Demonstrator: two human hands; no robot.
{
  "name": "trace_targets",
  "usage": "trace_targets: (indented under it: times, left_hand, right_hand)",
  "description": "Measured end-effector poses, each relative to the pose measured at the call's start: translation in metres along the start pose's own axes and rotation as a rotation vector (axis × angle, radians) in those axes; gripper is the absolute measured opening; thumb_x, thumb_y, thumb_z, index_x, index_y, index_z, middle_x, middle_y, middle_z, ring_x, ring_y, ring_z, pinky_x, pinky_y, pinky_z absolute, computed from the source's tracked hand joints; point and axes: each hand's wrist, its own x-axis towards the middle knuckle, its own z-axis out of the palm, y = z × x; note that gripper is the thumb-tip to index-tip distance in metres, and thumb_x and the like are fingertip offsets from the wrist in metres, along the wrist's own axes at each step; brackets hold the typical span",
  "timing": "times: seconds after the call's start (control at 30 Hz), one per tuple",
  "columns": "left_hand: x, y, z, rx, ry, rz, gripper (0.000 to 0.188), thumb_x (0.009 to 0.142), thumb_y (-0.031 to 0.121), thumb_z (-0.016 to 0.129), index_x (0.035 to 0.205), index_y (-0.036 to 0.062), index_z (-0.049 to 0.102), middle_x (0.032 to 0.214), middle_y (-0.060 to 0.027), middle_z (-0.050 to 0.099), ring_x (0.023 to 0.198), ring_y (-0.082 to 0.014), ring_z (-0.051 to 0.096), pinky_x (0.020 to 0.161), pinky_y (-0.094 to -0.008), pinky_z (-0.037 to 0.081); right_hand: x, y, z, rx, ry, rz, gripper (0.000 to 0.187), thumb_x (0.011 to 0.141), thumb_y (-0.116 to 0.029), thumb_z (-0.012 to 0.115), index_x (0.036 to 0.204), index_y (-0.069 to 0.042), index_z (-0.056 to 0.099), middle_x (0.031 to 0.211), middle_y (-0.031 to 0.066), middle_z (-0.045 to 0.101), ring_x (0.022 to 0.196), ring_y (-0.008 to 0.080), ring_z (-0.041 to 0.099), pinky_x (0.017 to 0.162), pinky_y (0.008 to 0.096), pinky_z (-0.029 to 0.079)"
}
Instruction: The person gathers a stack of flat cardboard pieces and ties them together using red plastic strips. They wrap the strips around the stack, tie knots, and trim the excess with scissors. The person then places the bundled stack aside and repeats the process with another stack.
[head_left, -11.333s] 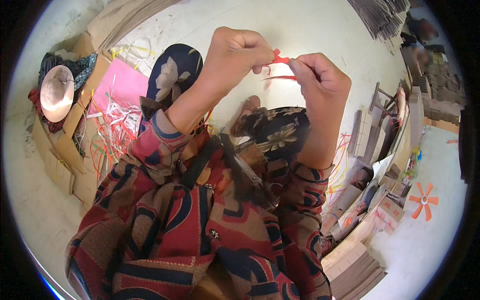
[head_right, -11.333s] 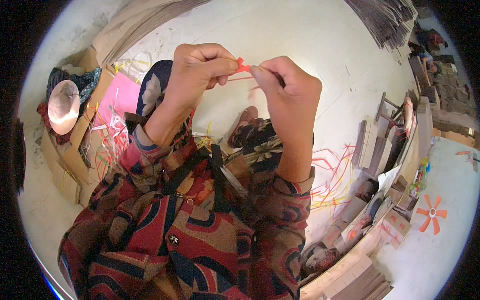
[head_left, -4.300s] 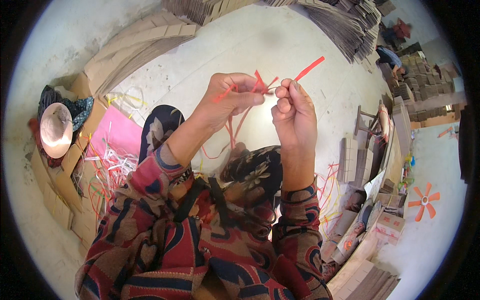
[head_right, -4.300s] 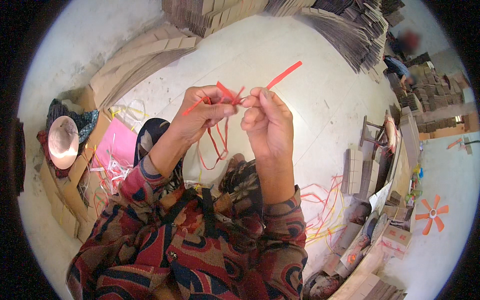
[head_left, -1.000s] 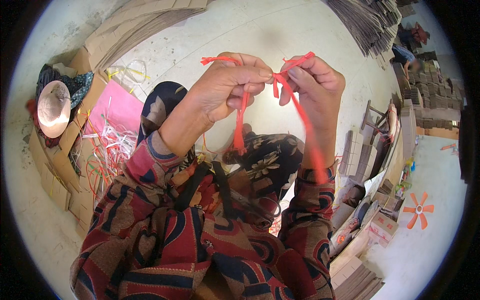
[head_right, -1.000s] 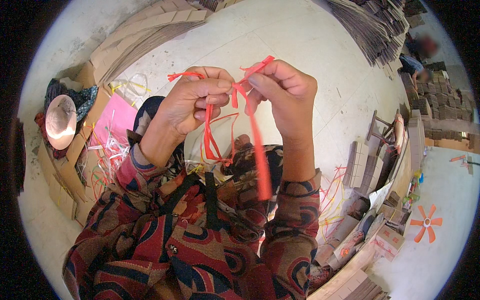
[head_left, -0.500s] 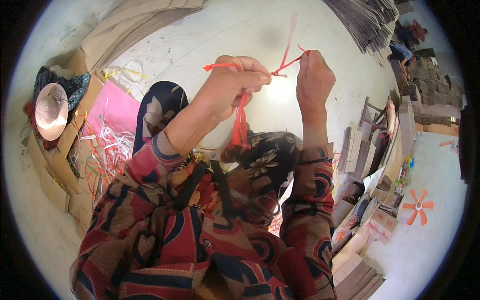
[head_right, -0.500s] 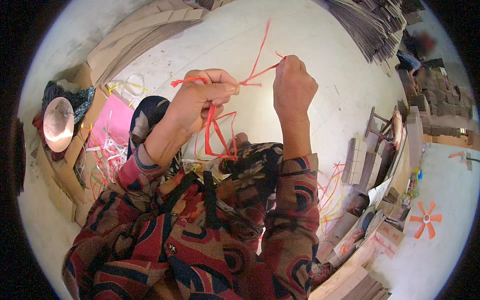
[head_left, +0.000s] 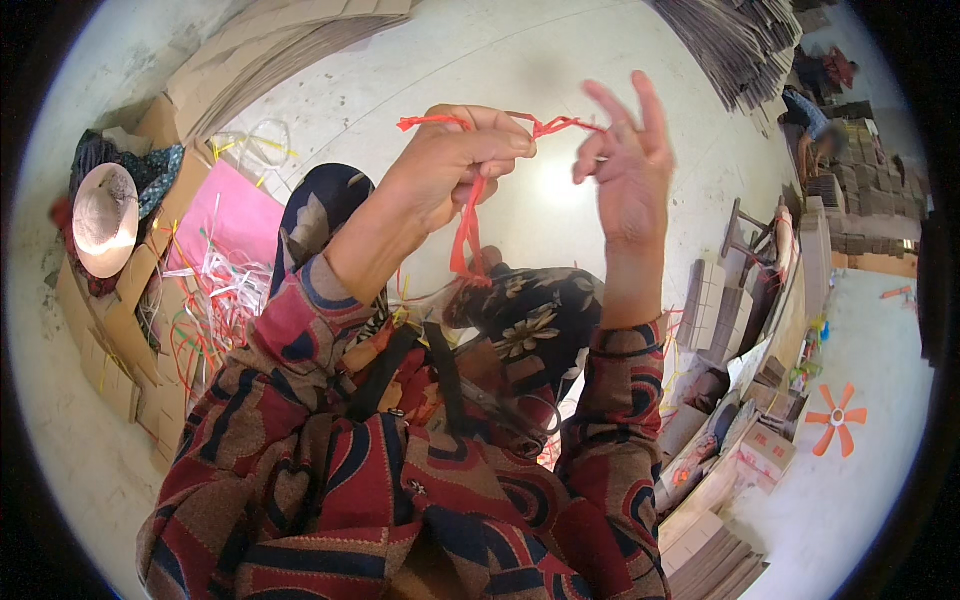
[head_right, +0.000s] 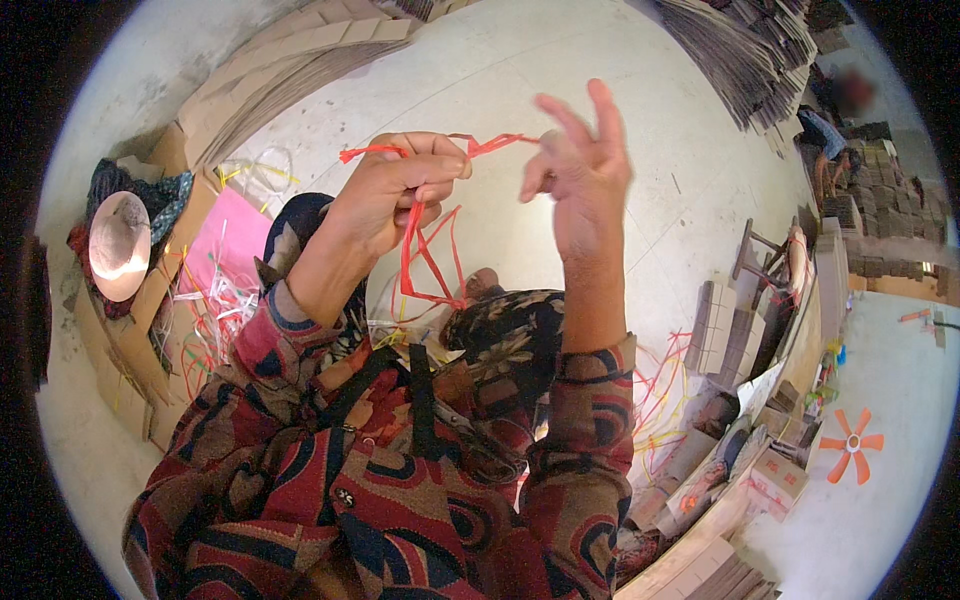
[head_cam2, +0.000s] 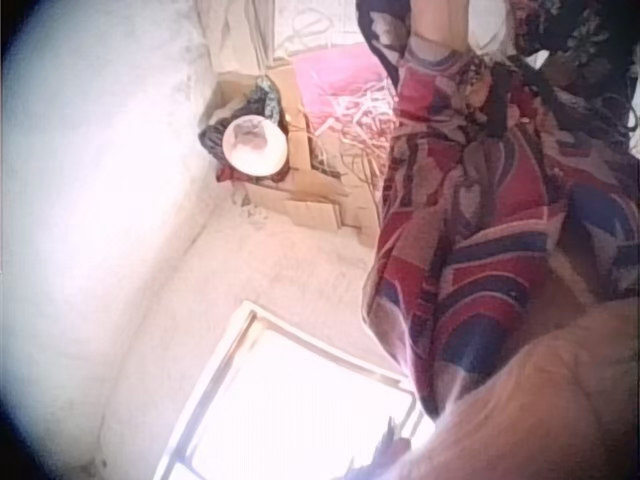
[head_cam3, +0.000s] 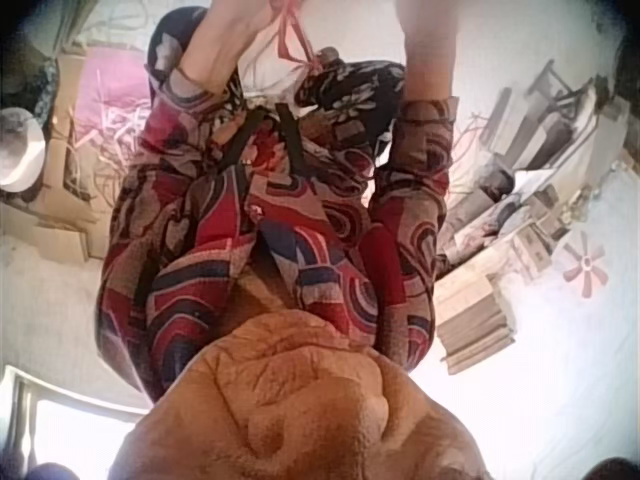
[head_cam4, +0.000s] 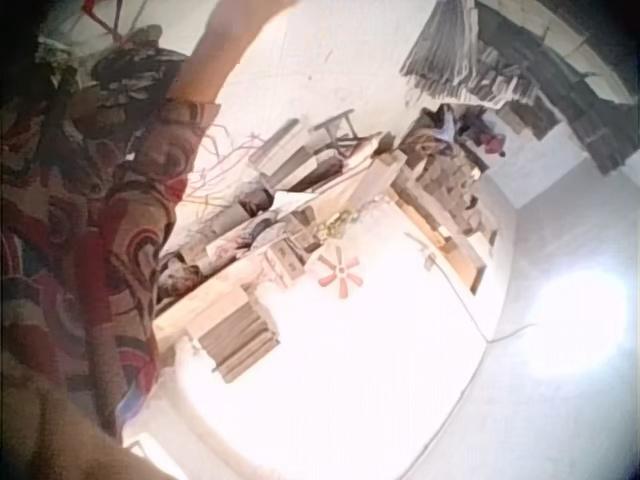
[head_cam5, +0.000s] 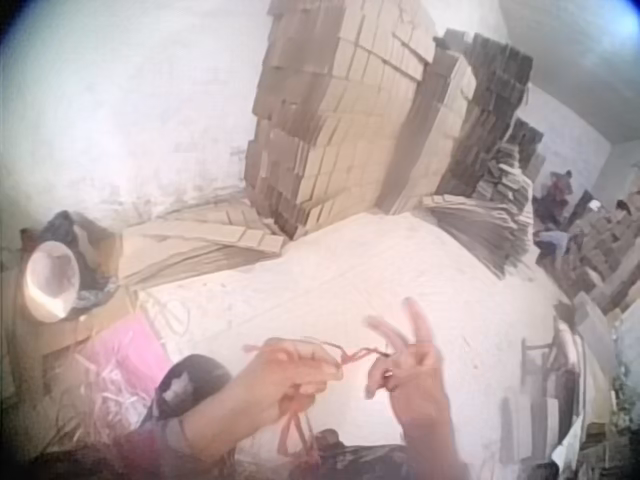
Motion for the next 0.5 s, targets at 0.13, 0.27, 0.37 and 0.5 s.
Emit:
trace_targets:
  times: [0.13, 0.27, 0.37, 0.5]
  left_hand:
    - [-0.001, -0.003, -0.002, 0.004, -0.038, 0.011, 0.009, 0.079, 0.003, 0.061, 0.082, -0.0053, 0.060, 0.056, 0.0023, 0.047, 0.045, -0.0010, 0.036, 0.037, -0.0161, 0.023]
    - [0.001, -0.001, -0.012, 0.114, -0.029, 0.012, 0.010, 0.078, 0.003, 0.061, 0.081, -0.0064, 0.060, 0.056, 0.0015, 0.048, 0.045, -0.0014, 0.038, 0.037, -0.0161, 0.024]
    - [0.000, -0.002, -0.019, 0.172, -0.006, 0.045, 0.010, 0.078, 0.003, 0.061, 0.080, -0.0067, 0.060, 0.056, 0.0015, 0.048, 0.045, -0.0014, 0.037, 0.037, -0.0160, 0.024]
    - [0.003, -0.003, -0.019, 0.186, -0.016, 0.126, 0.010, 0.078, 0.003, 0.061, 0.080, -0.0065, 0.060, 0.055, 0.0019, 0.047, 0.043, -0.0010, 0.036, 0.036, -0.0161, 0.024]
  right_hand:
    - [-0.006, 0.019, 0.013, 0.279, -0.214, 0.191, 0.054, 0.076, -0.005, 0.063, 0.125, 0.002, 0.042, 0.106, 0.0203, 0.057, 0.056, 0.0161, 0.058, 0.046, 0.0248, 0.049]
    - [-0.007, 0.014, 0.009, -0.257, -0.107, 0.169, 0.018, 0.072, 0.003, 0.062, 0.090, 0.003, 0.065, 0.071, 0.0091, 0.062, 0.053, 0.0119, 0.057, 0.045, 0.0221, 0.046]
    - [-0.001, 0.011, -0.004, -0.426, -0.023, 0.064, 0.010, 0.074, 0.004, 0.061, 0.082, 0.006, 0.065, 0.066, 0.0076, 0.061, 0.050, 0.0096, 0.054, 0.045, 0.0191, 0.044]
    - [0.003, 0.019, -0.053, -0.293, 0.275, 0.128, 0.012, 0.078, 0.005, 0.055, 0.084, 0.007, 0.064, 0.066, 0.0071, 0.060, 0.049, 0.0097, 0.054, 0.046, 0.0222, 0.048]
